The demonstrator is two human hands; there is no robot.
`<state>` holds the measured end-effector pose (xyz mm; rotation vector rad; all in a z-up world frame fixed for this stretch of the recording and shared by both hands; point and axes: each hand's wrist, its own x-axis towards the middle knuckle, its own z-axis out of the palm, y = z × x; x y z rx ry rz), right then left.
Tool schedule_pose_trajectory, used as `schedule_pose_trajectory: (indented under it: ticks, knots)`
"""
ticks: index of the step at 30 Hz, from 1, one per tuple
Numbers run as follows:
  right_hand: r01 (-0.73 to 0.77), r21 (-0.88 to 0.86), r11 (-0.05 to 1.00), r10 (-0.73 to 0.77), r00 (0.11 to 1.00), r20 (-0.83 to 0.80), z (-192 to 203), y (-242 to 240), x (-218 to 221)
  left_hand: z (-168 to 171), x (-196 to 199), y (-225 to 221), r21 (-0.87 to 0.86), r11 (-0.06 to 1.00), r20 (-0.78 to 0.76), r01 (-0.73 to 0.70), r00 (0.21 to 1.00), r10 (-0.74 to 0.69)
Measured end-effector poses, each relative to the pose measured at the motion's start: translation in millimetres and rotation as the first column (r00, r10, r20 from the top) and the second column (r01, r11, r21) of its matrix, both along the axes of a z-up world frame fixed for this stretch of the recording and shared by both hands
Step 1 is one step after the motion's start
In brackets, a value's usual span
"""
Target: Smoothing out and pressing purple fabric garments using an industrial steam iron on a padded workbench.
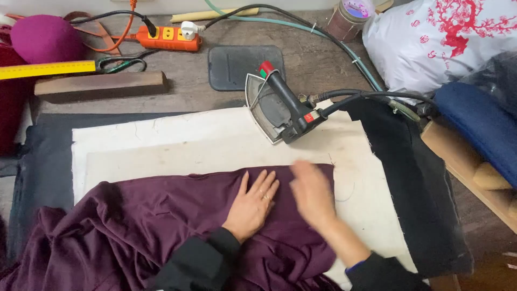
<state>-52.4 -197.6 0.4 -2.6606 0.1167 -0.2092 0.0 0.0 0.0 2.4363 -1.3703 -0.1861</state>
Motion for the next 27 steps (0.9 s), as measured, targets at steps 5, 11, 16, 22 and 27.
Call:
schedule_pose_trajectory:
  ticks: [5, 11, 16, 22, 27]
  knots:
    - [-0.131, -0.195, 0.972, 0.078, 0.963, -0.258, -13.0, 6.5, -26.2, -14.4, 6.9, 43.6, -0.029, 0.987, 0.210, -0.160, 0.964, 0.163]
    - [0.168, -0.201, 0.965, -0.230, 0.912, -0.341, -13.1, -42.6, -37.1, -1.3, 49.2, 143.8, 0.078, 0.862, 0.259, -0.501, 0.845, 0.467]
    - [0.050, -0.176, 0.983, -0.100, 0.953, -0.286, -5.2, -6.0, -20.6, -30.2, 99.2, 215.0, 0.113, 0.704, 0.310, -0.701, 0.698, 0.645]
    - [-0.144, -0.175, 0.974, 0.068, 0.921, -0.382, -1.0, 25.9, -10.6, -7.6, 128.4, 241.5, 0.482, 0.600, 0.088, -0.638, 0.717, 0.692]
    - [-0.160, -0.260, 0.952, 0.073, 0.946, -0.316, -9.2, 23.9, -12.6, 15.3, 132.0, 243.9, 0.477, 0.606, 0.033, -0.637, 0.702, 0.712]
